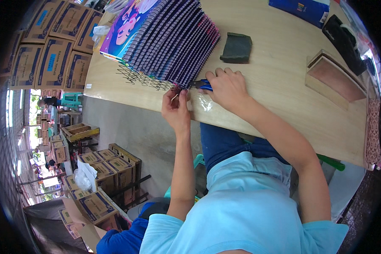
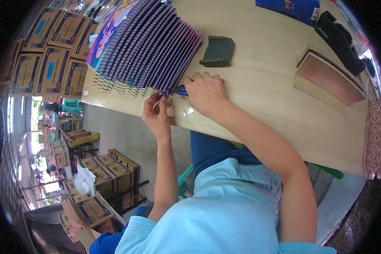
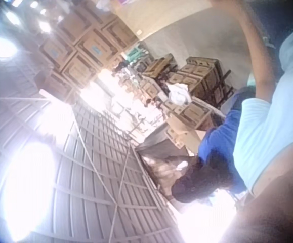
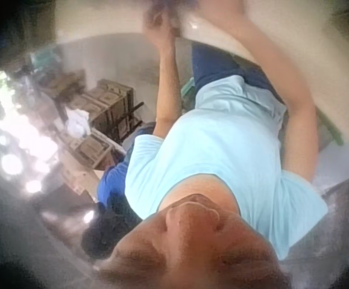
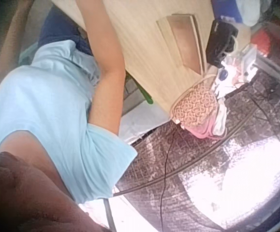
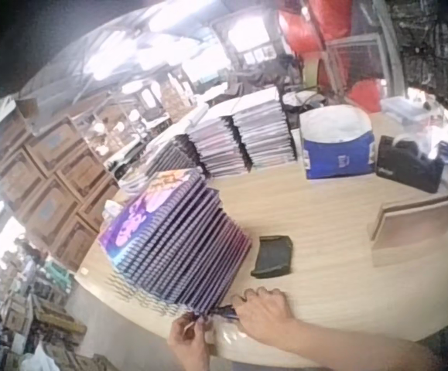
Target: The person uses pliers to trim the spiral binding of a stack of notebooks. They hold the notebooks steady with one hand while using the pliers to cut the metal wire at the edge of the binding.
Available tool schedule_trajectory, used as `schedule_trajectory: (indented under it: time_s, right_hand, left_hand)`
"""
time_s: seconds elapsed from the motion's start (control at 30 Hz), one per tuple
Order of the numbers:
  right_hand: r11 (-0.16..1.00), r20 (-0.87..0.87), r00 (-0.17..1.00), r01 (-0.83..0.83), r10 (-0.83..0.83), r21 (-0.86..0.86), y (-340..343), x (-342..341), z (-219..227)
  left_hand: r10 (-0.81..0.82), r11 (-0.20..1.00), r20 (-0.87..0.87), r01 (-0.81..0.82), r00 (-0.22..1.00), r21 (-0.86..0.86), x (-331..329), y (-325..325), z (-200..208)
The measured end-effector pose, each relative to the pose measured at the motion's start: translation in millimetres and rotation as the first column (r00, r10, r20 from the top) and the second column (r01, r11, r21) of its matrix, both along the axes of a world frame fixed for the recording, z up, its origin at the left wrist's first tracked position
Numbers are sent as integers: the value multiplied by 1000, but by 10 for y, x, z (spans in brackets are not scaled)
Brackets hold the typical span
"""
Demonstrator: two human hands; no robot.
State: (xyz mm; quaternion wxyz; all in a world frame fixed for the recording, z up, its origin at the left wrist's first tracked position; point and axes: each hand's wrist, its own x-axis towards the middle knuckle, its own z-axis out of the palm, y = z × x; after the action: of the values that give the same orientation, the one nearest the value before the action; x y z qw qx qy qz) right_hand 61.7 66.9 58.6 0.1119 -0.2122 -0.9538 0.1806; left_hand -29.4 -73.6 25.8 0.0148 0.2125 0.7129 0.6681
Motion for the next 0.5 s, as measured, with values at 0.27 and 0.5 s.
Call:
schedule_trajectory:
  time_s: [0.27, 0.5]
  right_hand:
    - [990, -65, 998, 21, -12, 136, -104, -108, -55]
    - [989, -42, 999, 23, -17, 145, -55, -28, 6]
  left_hand:
    - [-16, 1000, 4, 16, 1000, 10, 50, 9, 78]
    - [-14, 999, 20, 14, 1000, 35, 27, 17, 56]
